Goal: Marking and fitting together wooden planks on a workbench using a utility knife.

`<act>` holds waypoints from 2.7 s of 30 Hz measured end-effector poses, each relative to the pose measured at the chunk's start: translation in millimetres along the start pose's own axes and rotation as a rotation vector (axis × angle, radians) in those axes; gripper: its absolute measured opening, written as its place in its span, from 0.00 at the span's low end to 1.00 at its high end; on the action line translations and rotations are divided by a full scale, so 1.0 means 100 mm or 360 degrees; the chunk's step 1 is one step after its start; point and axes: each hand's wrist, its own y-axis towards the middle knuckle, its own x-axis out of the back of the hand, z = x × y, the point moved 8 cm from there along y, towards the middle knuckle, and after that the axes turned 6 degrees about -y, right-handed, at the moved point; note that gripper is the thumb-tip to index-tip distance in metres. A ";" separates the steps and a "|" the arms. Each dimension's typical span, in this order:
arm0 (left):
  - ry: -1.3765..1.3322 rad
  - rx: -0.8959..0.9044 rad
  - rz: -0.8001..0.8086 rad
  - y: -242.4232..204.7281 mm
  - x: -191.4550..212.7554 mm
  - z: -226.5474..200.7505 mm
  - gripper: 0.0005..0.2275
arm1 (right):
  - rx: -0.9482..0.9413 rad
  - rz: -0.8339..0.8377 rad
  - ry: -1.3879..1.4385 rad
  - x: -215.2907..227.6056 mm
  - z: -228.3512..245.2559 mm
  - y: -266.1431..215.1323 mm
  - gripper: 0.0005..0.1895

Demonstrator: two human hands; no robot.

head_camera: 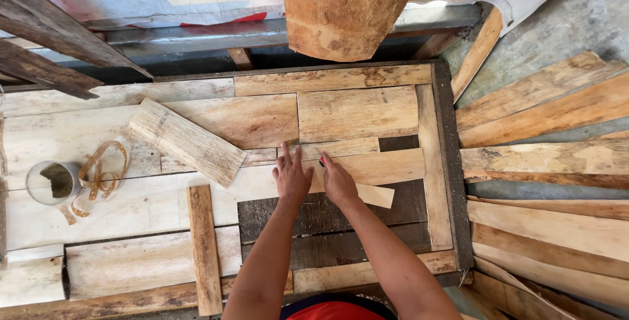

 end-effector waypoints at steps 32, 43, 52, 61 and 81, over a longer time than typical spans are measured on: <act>0.0127 0.0038 0.0106 0.01 -0.10 -0.03 0.36 | 0.0026 -0.0065 0.0139 0.01 0.06 -0.10 0.29; 0.0010 0.0043 0.0034 -0.02 -0.03 -0.07 0.33 | 0.0048 -0.0007 -0.0024 0.38 -0.27 -0.49 0.37; -0.0140 0.0060 -0.0127 -0.12 0.00 -0.05 0.23 | 0.0090 -0.0002 -0.0126 0.25 -0.45 -0.49 0.34; -0.0182 -0.0195 -0.0238 -0.23 -0.15 -0.09 0.20 | 0.0024 -0.0112 0.0009 0.45 -0.57 -0.61 0.40; 0.0018 -0.0538 -0.0230 -0.18 -0.50 -0.77 0.27 | 0.0009 -0.0224 -0.0033 0.67 -0.81 -0.63 0.27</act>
